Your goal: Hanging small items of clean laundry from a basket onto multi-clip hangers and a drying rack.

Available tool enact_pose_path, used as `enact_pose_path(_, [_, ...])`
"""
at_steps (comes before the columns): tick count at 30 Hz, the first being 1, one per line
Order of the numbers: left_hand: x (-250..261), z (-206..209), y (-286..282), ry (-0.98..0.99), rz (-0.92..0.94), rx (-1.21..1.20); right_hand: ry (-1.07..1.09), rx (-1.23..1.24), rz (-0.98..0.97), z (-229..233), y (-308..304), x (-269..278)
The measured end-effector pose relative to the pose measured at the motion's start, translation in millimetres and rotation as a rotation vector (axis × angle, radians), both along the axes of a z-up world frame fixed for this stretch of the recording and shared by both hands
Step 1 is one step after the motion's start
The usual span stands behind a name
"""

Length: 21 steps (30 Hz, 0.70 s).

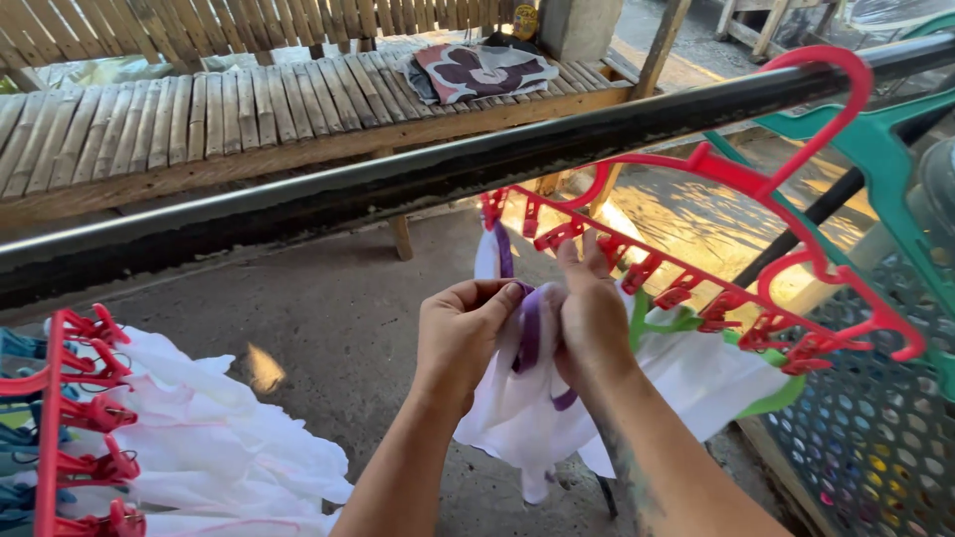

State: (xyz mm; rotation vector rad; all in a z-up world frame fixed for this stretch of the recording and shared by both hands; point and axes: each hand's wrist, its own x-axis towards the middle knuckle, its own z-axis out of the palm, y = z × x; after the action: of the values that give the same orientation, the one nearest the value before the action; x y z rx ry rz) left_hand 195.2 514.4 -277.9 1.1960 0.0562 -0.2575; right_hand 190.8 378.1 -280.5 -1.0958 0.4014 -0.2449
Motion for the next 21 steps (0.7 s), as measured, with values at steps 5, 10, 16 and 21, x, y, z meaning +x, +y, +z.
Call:
enact_pose_path(5, [2,5,-4,-0.060,-0.009,0.041,-0.078,0.067,-0.039,20,4,1])
enact_pose_path(10, [4,3,-14,-0.114,0.053,0.120,-0.086,0.152,0.034,5,-2,2])
enact_pose_path(16, [-7,27,-17,-0.153,0.247,0.579,-0.168,0.234,-0.040,-5,-4,-14])
enact_pose_path(21, [-7,33,-22,-0.126,0.261,0.744,-0.117,0.271,-0.069,0,-7,-30])
